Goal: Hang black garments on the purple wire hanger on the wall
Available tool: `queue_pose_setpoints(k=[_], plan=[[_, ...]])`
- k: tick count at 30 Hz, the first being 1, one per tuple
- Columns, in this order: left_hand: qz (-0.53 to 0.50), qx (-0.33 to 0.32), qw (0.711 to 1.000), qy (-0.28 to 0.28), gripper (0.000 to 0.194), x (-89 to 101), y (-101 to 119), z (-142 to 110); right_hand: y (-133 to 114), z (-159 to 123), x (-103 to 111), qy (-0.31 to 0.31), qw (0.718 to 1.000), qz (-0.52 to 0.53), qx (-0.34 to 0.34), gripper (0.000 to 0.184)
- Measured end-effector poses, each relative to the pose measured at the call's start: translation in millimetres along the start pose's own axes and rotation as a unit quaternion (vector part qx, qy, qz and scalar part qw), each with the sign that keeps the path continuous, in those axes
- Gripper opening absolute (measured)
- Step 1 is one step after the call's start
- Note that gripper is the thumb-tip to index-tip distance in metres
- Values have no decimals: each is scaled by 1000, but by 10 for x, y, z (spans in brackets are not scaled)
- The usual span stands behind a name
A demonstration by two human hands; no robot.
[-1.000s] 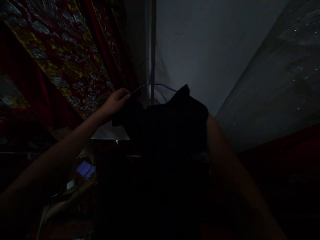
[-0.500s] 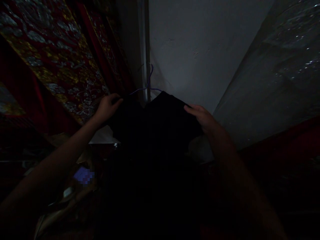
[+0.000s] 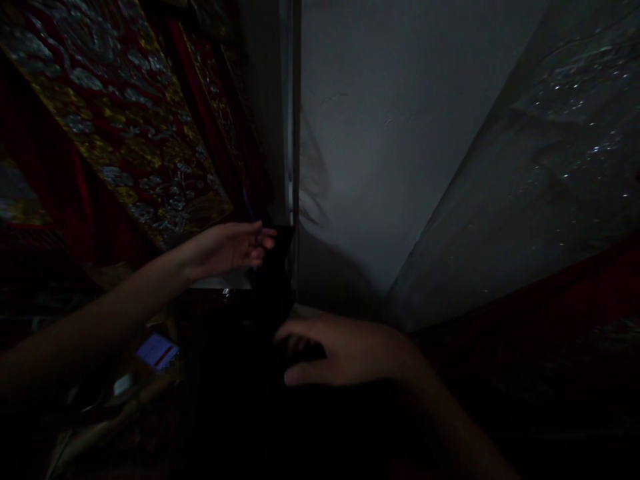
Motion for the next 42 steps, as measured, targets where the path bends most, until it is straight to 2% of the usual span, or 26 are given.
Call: queue_pose_setpoints(k=[1, 2, 4, 6, 8, 11, 14, 16, 18, 20, 22, 26, 30, 32, 35, 37, 40, 42], plan=[[41, 28, 999, -17, 32, -14, -80, -77, 46, 19, -64, -41, 999, -3, -34, 49], [103, 46, 993, -22, 31, 7, -145, -138, 99, 35, -77, -56, 997, 0, -58, 47], [248, 40, 968, 6, 29, 143, -181, -189, 203, 70, -8, -29, 997, 13, -70, 46], [335, -1, 940, 69, 28, 349, -85, -127, 299, 99, 71, 9, 998, 23, -56, 47], [340, -38, 930, 135, 26, 572, 78, 42, 384, 136, 66, 11, 998, 33, -51, 48], [293, -74, 928, 217, 26, 869, 368, 436, 430, 264, -91, -23, 996, 74, -34, 49], [263, -72, 930, 246, 27, 1007, 589, 864, 431, 500, -328, -34, 988, 153, 15, 50], [260, -39, 938, 226, 28, 975, 614, 1096, 493, 674, -512, -38, 975, 214, 37, 52], [275, -15, 943, 186, 27, 855, 554, 1248, 630, 818, -686, -42, 960, 275, 35, 56], [294, -21, 943, 156, 24, 711, 463, 1313, 823, 910, -817, -45, 950, 309, 7, 59], [301, -43, 940, 156, 24, 617, 383, 1311, 1022, 949, -861, -28, 951, 306, -27, 61], [288, -49, 940, 175, 29, 607, 286, 1270, 1278, 938, -729, 68, 952, 297, -33, 61], [290, -45, 943, 159, 31, 606, 260, 1318, 1443, 995, -636, 147, 938, 311, -42, 66], [324, -53, 931, 158, 33, 578, 251, 1361, 1567, 1077, -543, 233, 919, 312, -66, 70], [382, -66, 904, 180, 36, 546, 238, 1400, 1759, 1185, -275, 401, 871, 260, -108, 70], [401, -65, 892, 197, 35, 549, 230, 1404, 1859, 1252, -85, 465, 851, 197, -146, 68], [426, -62, 876, 217, 32, 565, 233, 1393, 2029, 1351, 63, 463, 850, 135, -209, 55], [456, -67, 856, 234, 28, 565, 238, 1383, 2154, 1389, 10, 441, 857, 137, -227, 42]])
Point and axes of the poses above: each hand's wrist, its own z-axis towards the middle knuckle, its own x-axis out of the back of the hand, y = z × x, the point moved 6 cm from there along z, towards the middle knuckle, and after that the axes turned 11 degrees about z, right-handed, at the moved point
